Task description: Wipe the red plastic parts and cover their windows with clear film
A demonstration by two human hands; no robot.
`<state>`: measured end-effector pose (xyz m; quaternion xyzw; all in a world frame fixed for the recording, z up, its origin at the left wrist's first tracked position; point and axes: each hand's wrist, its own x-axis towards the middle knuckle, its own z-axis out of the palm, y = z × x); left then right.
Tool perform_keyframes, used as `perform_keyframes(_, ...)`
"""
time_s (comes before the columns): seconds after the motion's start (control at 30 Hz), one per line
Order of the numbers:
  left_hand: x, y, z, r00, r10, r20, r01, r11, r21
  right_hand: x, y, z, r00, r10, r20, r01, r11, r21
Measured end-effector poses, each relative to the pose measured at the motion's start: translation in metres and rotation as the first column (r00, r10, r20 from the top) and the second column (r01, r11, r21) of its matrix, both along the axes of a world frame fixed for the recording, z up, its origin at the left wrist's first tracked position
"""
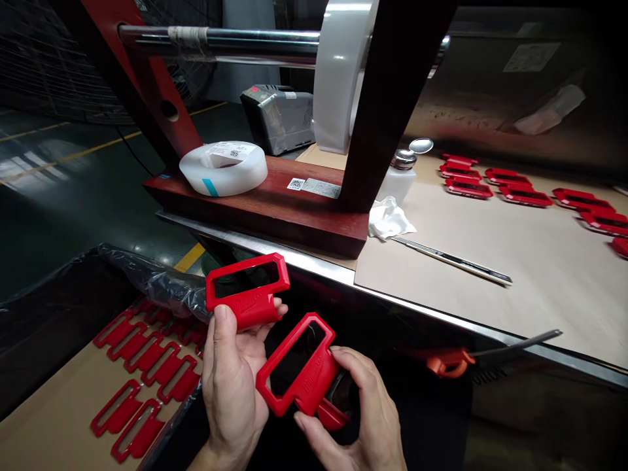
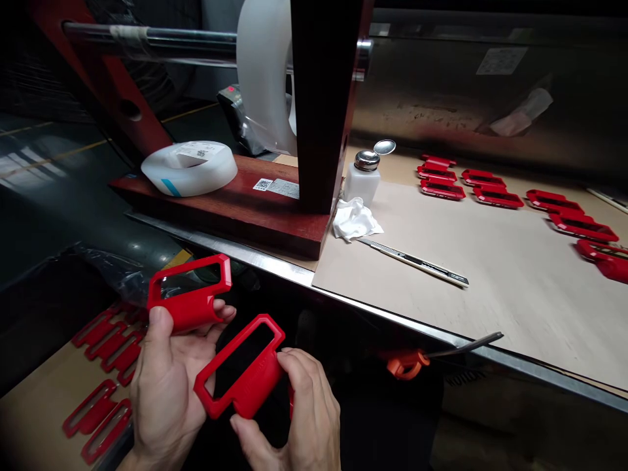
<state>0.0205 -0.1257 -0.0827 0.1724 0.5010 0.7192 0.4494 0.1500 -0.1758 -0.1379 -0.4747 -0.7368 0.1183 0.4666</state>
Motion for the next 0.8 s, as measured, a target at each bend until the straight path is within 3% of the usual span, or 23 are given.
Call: perform_keyframes(0.8,-0.0015,-0.0005,0.0024,1.0,-0.003,-0.011,0.003,1.0,0.0,-0.0054,-0.0025,-0.0021,0.998,-0.023,-0.064,0.019,0.998,-0.056)
